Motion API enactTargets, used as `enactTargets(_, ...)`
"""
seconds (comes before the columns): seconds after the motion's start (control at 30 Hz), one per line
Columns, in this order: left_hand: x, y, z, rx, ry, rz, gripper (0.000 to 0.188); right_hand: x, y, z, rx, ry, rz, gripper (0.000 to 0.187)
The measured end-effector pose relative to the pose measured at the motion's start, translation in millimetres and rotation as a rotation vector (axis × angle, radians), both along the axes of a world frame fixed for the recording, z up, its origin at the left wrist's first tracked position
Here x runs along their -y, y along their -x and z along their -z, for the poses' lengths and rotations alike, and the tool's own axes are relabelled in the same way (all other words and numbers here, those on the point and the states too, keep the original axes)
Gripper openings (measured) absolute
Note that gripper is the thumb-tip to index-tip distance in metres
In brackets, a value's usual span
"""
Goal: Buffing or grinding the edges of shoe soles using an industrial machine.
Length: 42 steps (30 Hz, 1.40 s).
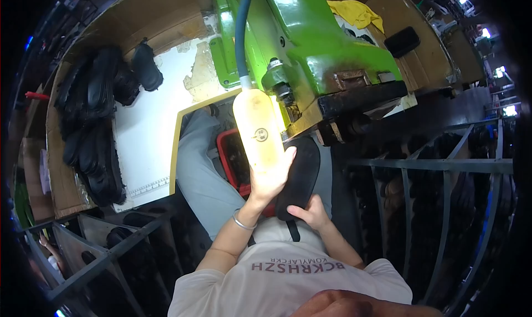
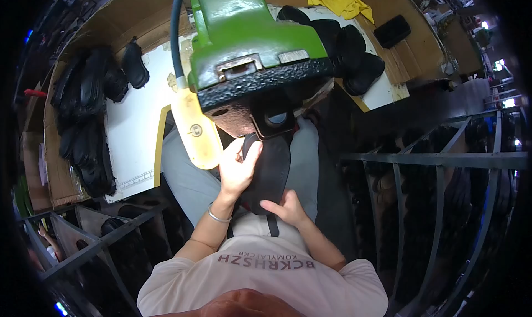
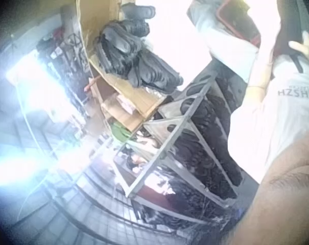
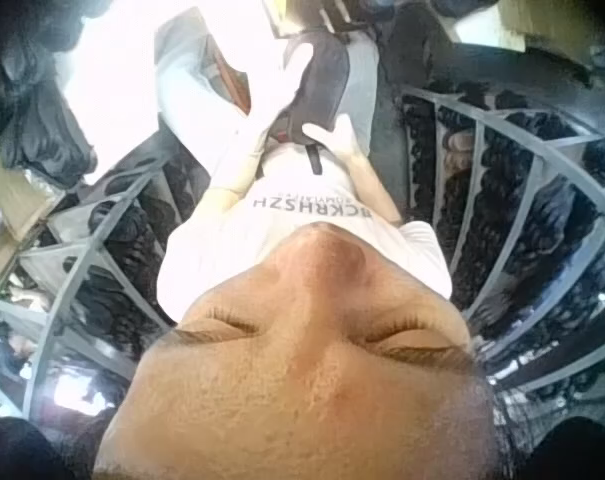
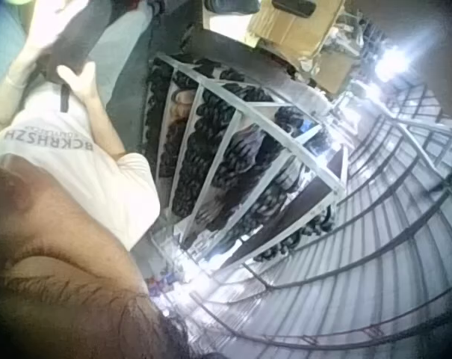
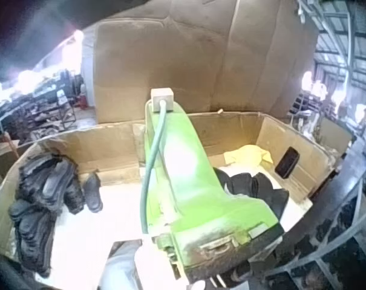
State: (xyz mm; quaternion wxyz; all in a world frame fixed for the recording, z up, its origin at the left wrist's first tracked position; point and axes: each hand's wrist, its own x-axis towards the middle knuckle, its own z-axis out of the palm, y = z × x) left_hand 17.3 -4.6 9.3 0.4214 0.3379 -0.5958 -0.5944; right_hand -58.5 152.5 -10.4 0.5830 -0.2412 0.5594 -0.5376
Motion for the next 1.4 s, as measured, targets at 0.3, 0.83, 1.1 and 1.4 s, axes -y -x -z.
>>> enactTargets(0.3, -6, -10, 14, 0.124, 0.103, -0.093, 0.011, -6, 64, -21, -0.009, 0.176, 0.491, 0.026)
enactTargets(0.83, -5, -3, 4, -0.13, -0.046, -0.057, 0.023, 8, 72, -24, 0.065, 0.2, 0.612, 0.021)
enactTargets(1.1, 5, -36, -13, -0.129, -0.109, 0.001, 0.03, 69, 102, -65, -0.127, 0.268, 0.489, 0.02)
enactTargets(1.4, 23, -97, -7, -0.236, -0.262, -0.096, 0.016, 115, 63, -63, -0.307, 0.536, 0.204, 0.031)
